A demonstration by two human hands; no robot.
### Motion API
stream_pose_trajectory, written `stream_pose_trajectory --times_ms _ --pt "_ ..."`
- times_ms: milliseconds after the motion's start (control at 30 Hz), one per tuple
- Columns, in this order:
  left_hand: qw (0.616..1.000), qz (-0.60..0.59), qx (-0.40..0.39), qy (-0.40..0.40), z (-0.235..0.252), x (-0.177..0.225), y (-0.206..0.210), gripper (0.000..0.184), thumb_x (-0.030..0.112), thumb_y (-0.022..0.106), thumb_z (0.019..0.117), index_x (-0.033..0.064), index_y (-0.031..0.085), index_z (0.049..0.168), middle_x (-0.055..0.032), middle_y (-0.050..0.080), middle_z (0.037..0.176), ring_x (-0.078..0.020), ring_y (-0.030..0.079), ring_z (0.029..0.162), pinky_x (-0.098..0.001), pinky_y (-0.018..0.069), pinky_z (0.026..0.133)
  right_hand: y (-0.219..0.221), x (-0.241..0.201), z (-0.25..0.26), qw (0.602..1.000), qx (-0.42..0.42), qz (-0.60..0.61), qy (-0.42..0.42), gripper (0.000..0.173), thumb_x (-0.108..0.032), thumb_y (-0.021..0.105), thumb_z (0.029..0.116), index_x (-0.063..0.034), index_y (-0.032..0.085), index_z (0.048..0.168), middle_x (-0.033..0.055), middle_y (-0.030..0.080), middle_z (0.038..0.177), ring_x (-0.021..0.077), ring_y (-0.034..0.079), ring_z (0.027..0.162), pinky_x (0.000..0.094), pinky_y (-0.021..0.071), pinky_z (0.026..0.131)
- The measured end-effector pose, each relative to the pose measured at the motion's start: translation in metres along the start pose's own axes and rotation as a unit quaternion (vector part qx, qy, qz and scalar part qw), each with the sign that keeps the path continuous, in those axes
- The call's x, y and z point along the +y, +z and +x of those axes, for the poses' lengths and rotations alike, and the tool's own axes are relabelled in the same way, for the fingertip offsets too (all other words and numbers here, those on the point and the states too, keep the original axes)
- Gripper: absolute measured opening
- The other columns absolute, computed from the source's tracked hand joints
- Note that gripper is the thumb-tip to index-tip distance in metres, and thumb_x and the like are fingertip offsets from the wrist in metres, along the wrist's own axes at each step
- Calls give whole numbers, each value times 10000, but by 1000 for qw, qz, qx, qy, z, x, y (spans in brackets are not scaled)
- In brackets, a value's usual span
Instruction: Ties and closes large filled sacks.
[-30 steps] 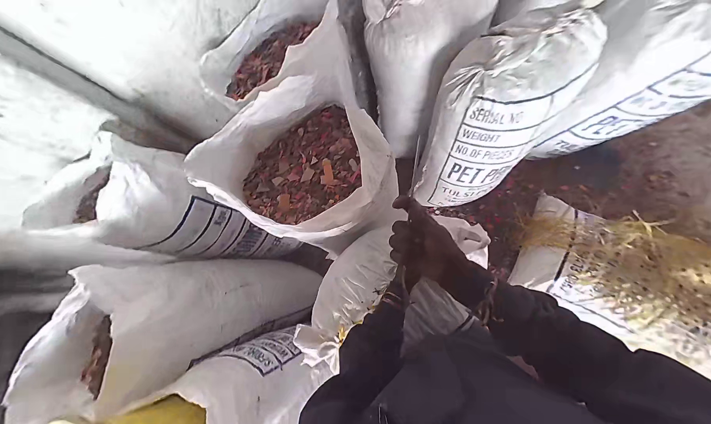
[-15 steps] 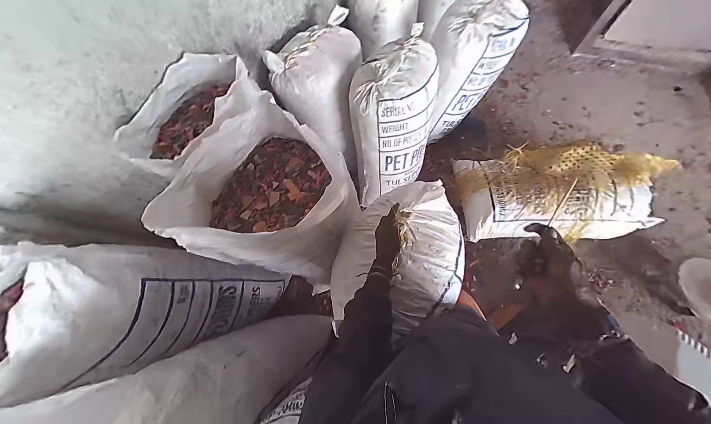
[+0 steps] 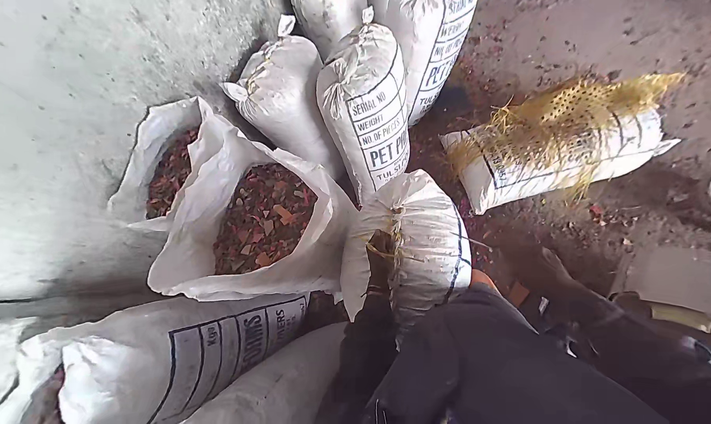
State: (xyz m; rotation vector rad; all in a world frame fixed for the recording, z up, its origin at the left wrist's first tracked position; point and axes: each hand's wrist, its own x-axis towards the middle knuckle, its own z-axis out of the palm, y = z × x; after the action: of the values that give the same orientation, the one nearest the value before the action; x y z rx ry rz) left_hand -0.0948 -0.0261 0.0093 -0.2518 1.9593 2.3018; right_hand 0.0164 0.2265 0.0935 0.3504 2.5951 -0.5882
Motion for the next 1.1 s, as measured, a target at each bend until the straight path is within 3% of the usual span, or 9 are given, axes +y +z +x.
stream_pose_trajectory --times_ms 133,400,500,600,767,833,900,1000,1100 --pt "999 -30 4 30 4 -11 5 398 41 281 1035 133 490 709 111 462 595 31 457 550 -136 435 581 -1 -33 75 993 -82 -83 -33 427 -23 517 989 -89 566 1408 294 632 1242 502 629 1130 646 509 879" --pt "998 12 53 16 1 -13 12 388 42 312 1035 118 524 719 107 499 588 36 484 538 -135 453 567 14 -46 115 981 -102 -80 -142 286 -21 462 1027 45 552 1291 310 651 1058 519 651 1016 646 503 801" --pt "995 28 91 -5 -7 -2 18 373 39 305 1051 66 554 776 93 522 623 37 517 579 -133 479 609 4 -39 114 967 -2 -47 -252 265 -92 557 1023 29 686 1221 302 663 1127 517 607 1118 652 481 881" --pt "989 74 128 -19 -20 6 20 346 47 299 1071 -67 593 929 19 591 739 -1 579 693 -175 522 721 0 -57 118 901 100 51 -420 301 33 618 934 18 697 1225 276 674 1182 476 635 1145 597 524 927" --pt "982 57 181 -8 -32 12 28 351 71 236 1048 -40 559 967 27 608 812 -10 609 785 -202 534 802 41 -107 174 799 30 -22 -600 358 38 575 962 27 619 1316 270 606 1357 481 515 1337 577 415 1108" --pt "980 32 194 34 -34 20 33 401 68 222 1039 77 580 857 89 629 717 13 611 694 -181 540 727 51 -124 189 762 0 -66 -644 253 -35 558 1000 30 644 1228 259 635 1284 458 542 1305 561 419 1106" --pt "978 44 192 66 -45 31 29 389 79 272 1037 113 600 829 97 640 690 -11 616 663 -211 548 721 66 -127 197 714 10 -8 -700 166 -103 586 994 9 694 1050 202 690 1030 388 655 1083 521 461 1033" --pt "974 -1 193 116 -74 60 7 376 263 440 1051 277 693 772 149 675 720 -18 665 719 -266 573 819 53 -134 190 759 -85 87 -640 197 -86 555 1008 42 694 953 206 698 862 394 687 897 536 497 903" --pt "952 -44 249 170 -116 78 -33 467 431 352 1081 333 734 831 156 725 826 -42 706 839 -304 583 889 37 -136 173 826 -192 210 -487 328 -119 459 1060 103 659 924 238 631 774 415 639 794 578 450 768"
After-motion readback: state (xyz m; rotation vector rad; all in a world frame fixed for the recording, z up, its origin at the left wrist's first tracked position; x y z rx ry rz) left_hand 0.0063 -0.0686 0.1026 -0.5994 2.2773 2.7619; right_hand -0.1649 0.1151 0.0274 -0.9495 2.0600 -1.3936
